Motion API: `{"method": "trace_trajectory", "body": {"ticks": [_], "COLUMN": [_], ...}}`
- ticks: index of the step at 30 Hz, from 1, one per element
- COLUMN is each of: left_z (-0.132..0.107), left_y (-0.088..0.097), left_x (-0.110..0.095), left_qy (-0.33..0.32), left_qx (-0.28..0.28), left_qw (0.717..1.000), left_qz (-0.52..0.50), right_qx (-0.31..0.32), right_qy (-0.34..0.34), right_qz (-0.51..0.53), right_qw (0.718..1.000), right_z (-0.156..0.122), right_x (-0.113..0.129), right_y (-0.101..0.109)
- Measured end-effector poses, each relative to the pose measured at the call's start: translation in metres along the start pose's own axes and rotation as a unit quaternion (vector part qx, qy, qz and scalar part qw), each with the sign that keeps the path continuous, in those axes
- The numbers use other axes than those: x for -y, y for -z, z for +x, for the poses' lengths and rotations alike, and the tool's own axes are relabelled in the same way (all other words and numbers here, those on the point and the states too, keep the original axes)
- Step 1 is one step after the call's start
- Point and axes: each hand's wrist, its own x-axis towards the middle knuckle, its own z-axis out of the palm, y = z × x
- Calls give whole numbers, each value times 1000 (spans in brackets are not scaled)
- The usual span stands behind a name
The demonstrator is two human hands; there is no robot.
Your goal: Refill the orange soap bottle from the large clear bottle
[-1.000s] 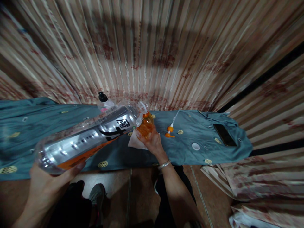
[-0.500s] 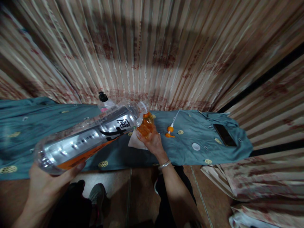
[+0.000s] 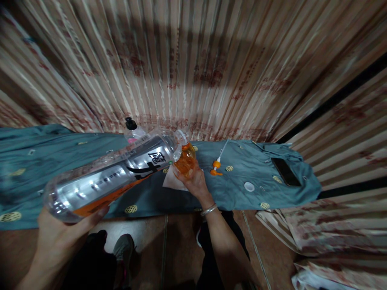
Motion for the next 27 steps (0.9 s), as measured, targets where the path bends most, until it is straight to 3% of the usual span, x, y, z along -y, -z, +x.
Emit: {"method": "trace_trajectory", "body": {"ticks": [14,20,27], "left_z": [1,1,0], "left_y": [0,1,-2], "left_x": [-6,-1,-10], "left_qy": [-13,-1,14], "left_qx": [-1,-6,-6], "left_qw": [1000,1000,1000], "left_qz": [8,5,-3], "right_qx": [5,2,2], "right_qy": [0,1,0], "right_qz": [-20,-16,-13], "right_qw": [1000,1000,1000], "right_z": [1,1,1], "right_x": [-5,-6,-4], "right_y": [1,1,0]}}
